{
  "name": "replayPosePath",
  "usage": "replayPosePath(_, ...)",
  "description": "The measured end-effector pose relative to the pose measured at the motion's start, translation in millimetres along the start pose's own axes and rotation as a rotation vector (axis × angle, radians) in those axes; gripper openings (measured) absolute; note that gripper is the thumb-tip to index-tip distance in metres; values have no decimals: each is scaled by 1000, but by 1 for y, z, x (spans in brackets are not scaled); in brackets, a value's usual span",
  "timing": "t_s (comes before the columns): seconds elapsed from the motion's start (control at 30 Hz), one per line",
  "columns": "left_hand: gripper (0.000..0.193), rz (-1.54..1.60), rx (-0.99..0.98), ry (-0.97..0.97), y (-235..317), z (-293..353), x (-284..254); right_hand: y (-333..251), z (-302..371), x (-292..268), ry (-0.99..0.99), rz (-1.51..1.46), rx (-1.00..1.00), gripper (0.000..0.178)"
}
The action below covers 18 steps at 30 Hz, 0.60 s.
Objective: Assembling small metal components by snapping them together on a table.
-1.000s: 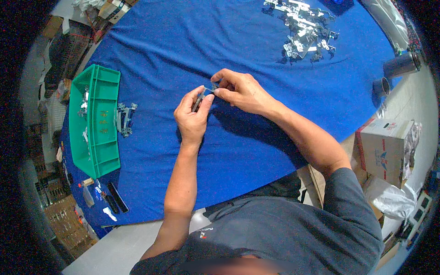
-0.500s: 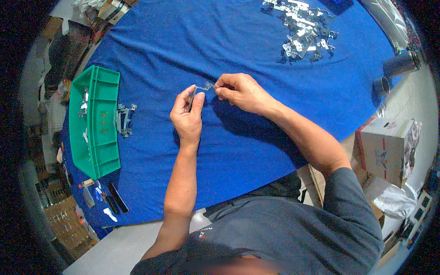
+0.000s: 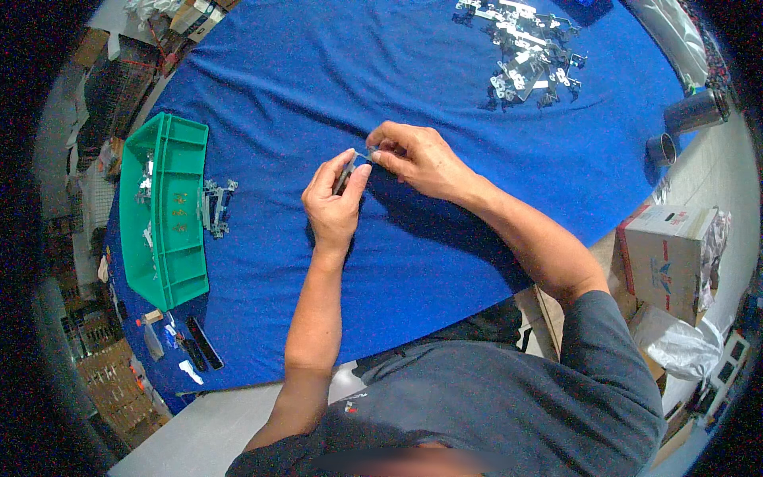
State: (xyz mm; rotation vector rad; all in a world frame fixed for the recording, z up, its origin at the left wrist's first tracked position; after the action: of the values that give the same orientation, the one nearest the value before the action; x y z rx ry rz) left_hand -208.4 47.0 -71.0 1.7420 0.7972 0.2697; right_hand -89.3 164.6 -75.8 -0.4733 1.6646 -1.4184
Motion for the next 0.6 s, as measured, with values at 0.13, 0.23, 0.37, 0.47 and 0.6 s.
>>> replayPosePath(0.13,25,5,8,-20,3,-1,3,0,-1,-5,154,259,-258,16)
replayPosePath(0.23,25,-48,-25,-63,0,-1,5,-3,-2,-13,242,203,-243,15)
replayPosePath(0.37,22,142,-81,61,-16,2,-3,3,-4,-11,171,44,-61,14)
replayPosePath(0.47,23,269,-182,92,-22,4,-3,2,0,-8,60,-43,38,15)
replayPosePath(0.6,27,325,-207,105,-21,4,-3,4,0,-6,55,-6,-35,16)
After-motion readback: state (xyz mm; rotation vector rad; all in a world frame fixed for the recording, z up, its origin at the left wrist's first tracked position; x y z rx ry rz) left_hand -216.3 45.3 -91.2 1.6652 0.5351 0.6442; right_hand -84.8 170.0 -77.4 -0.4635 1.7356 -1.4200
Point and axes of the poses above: each hand's wrist, its own z-axis away from the middle knuckle, its own x-axis out of the palm, y = z × x, the point moved 5 cm from there along -z, towards the middle knuckle, and after that the axes turned 12 degrees about z, right-handed, at the moved point
